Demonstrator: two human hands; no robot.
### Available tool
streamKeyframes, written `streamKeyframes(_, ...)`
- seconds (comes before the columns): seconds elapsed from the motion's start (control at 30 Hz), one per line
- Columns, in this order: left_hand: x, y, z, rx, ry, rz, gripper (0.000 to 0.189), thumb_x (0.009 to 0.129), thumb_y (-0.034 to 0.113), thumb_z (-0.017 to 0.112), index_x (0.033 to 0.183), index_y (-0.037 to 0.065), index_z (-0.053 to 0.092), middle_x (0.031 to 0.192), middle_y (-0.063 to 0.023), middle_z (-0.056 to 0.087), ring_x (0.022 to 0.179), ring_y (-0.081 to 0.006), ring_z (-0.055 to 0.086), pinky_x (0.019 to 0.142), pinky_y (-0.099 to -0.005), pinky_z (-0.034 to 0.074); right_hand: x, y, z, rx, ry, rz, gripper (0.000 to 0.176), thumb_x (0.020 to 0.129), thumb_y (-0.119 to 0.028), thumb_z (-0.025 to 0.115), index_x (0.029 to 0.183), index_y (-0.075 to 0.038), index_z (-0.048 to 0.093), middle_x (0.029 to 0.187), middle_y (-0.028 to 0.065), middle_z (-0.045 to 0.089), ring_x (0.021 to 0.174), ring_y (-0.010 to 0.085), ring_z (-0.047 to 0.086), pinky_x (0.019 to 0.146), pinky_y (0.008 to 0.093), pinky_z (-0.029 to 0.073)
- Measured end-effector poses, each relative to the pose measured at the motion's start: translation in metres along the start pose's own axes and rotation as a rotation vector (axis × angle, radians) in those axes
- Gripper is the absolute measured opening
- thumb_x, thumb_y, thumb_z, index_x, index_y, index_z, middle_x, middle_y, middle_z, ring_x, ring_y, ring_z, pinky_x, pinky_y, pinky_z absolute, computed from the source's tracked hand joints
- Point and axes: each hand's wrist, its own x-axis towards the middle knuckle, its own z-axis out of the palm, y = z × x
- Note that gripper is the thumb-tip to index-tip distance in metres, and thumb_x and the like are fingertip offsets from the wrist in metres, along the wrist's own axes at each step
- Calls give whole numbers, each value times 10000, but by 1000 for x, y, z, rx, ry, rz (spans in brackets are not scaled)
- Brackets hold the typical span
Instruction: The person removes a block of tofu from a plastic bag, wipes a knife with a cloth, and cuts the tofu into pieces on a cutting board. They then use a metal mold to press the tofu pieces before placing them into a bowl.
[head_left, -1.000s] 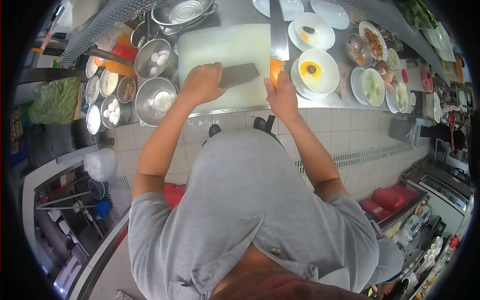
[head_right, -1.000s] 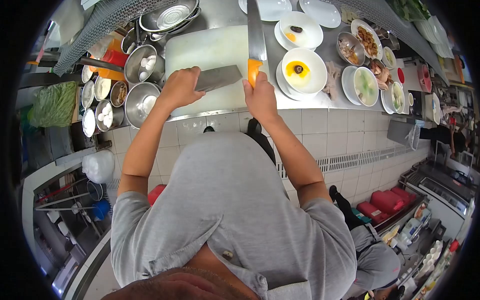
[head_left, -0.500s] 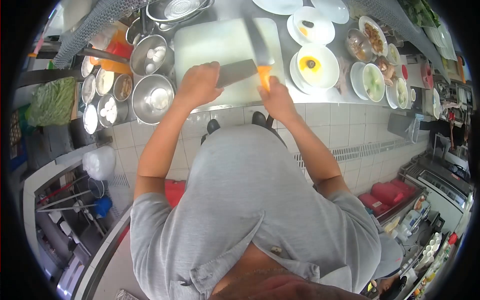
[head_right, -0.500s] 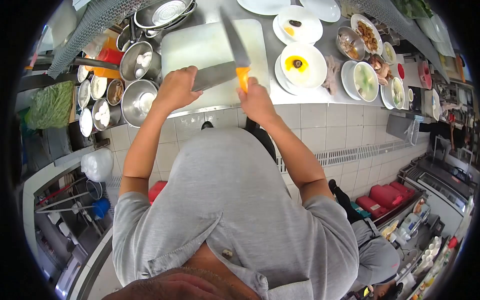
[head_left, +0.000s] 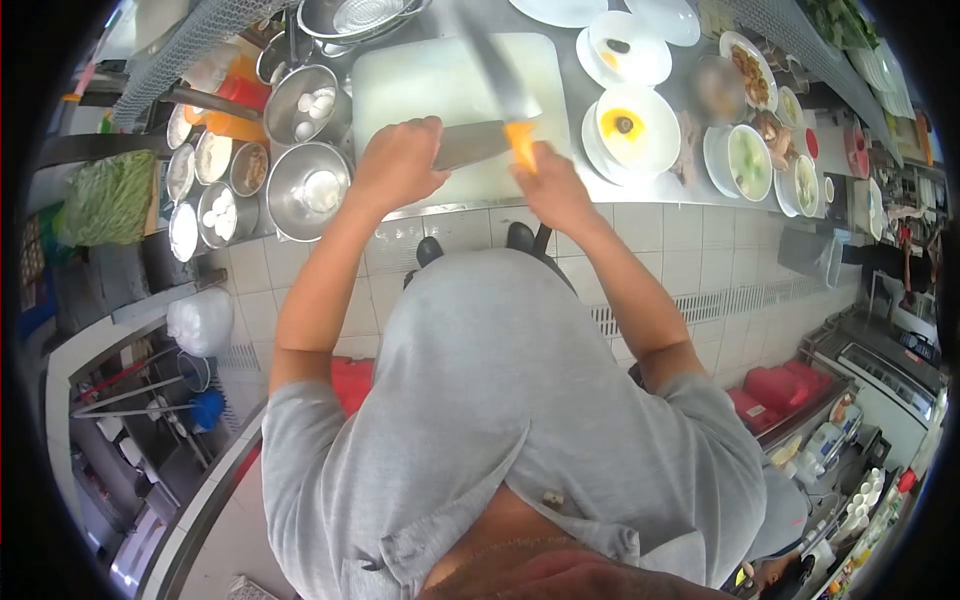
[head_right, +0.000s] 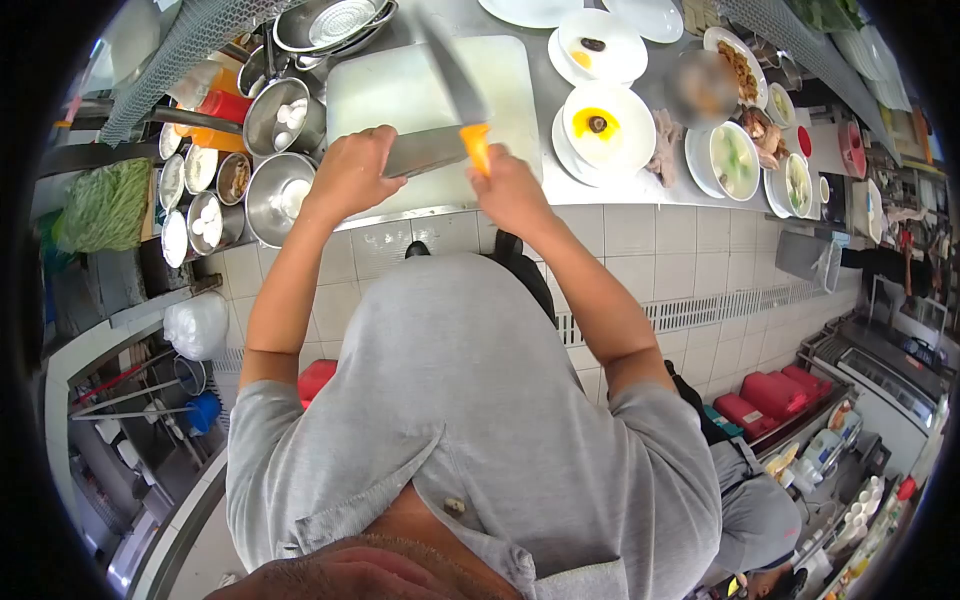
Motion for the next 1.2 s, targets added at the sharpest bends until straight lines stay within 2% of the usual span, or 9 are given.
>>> streamKeyframes(0.2, 3, 4, -4, -3, 9, -12, 427, 708, 214, 868, 969, -8, 612, 823, -196, 681, 823, -405, 683, 732, -478, 533, 0, 5, 6, -9, -149, 54, 386, 1001, -269, 611, 1110, 92, 528, 959, 329, 676, 945, 471, 676, 830, 526, 524)
streamKeyframes(0.3, 1, -3, 2, -2, 1, -42, 460, 706, 234, 872, 1018, -11, 638, 852, -200, 698, 835, -402, 690, 746, -471, 540, 2, 19, -12, 64, 101, 34, 397, 1004, -286, 603, 1110, 89, 531, 963, 320, 682, 953, 468, 679, 839, 528, 523)
streamKeyframes(0.43, 4, -9, 25, -28, 59, -45, 513, 691, 260, 883, 1064, -14, 663, 835, -204, 704, 795, -383, 696, 739, -447, 551, 10, 44, 20, -170, 21, -146, 384, 1014, -297, 593, 1123, 65, 520, 886, 234, 669, 620, 303, 675, 703, 452, 546)
streamKeyframes(0.47, 9, -13, 28, -17, 96, -32, 525, 684, 265, 886, 1073, -13, 668, 822, -203, 703, 777, -372, 698, 734, -437, 554, 9, 30, 19, -62, -149, 42, 397, 1009, -296, 591, 1137, 73, 521, 940, 268, 673, 649, 328, 691, 706, 460, 542)
streamKeyframes(0.57, 11, -48, 23, -212, 5, -108, 592, 644, 297, 896, 1089, -24, 673, 811, -185, 707, 766, -335, 701, 737, -400, 555, 0, 17, 6, -50, 44, 1, 377, 987, -271, 618, 1115, 74, 539, 964, 306, 693, 955, 476, 677, 857, 523, 529)
streamKeyframes(0.83, 56, -65, 32, 106, -631, -158, 740, 498, 293, 876, 1117, -56, 667, 991, -223, 719, 933, -371, 700, 815, -422, 556, -5, 6, -13, 101, -132, 187, 402, 985, -302, 633, 1077, 81, 554, 914, 284, 690, 887, 439, 691, 801, 488, 539)
streamKeyframes(0.97, 50, -70, 63, 127, -432, -104, 395, 548, 252, 808, 839, 0, 719, 840, -209, 734, 802, -370, 731, 728, -440, 586, 0, 33, 13, 23, -63, 66, 387, 975, -280, 645, 1083, 79, 548, 897, 285, 693, 880, 444, 697, 796, 495, 547)
streamKeyframes(1.0, 54, -73, 66, 142, -520, -157, 667, 546, 289, 813, 1112, -39, 682, 1048, -255, 711, 1018, -404, 686, 867, -425, 556, -1, 38, 17, 17, -57, 55, 384, 972, -275, 648, 1081, 78, 545, 892, 285, 694, 878, 446, 698, 795, 499, 549)
streamKeyframes(1.2, 50, -75, 69, -14, -423, -133, 563, 538, 309, 777, 966, -38, 663, 949, -255, 683, 924, -409, 669, 817, -449, 536, -5, 32, 10, -205, 7, -44, 356, 978, -252, 642, 1094, 59, 513, 868, 282, 694, 856, 450, 701, 780, 523, 562)
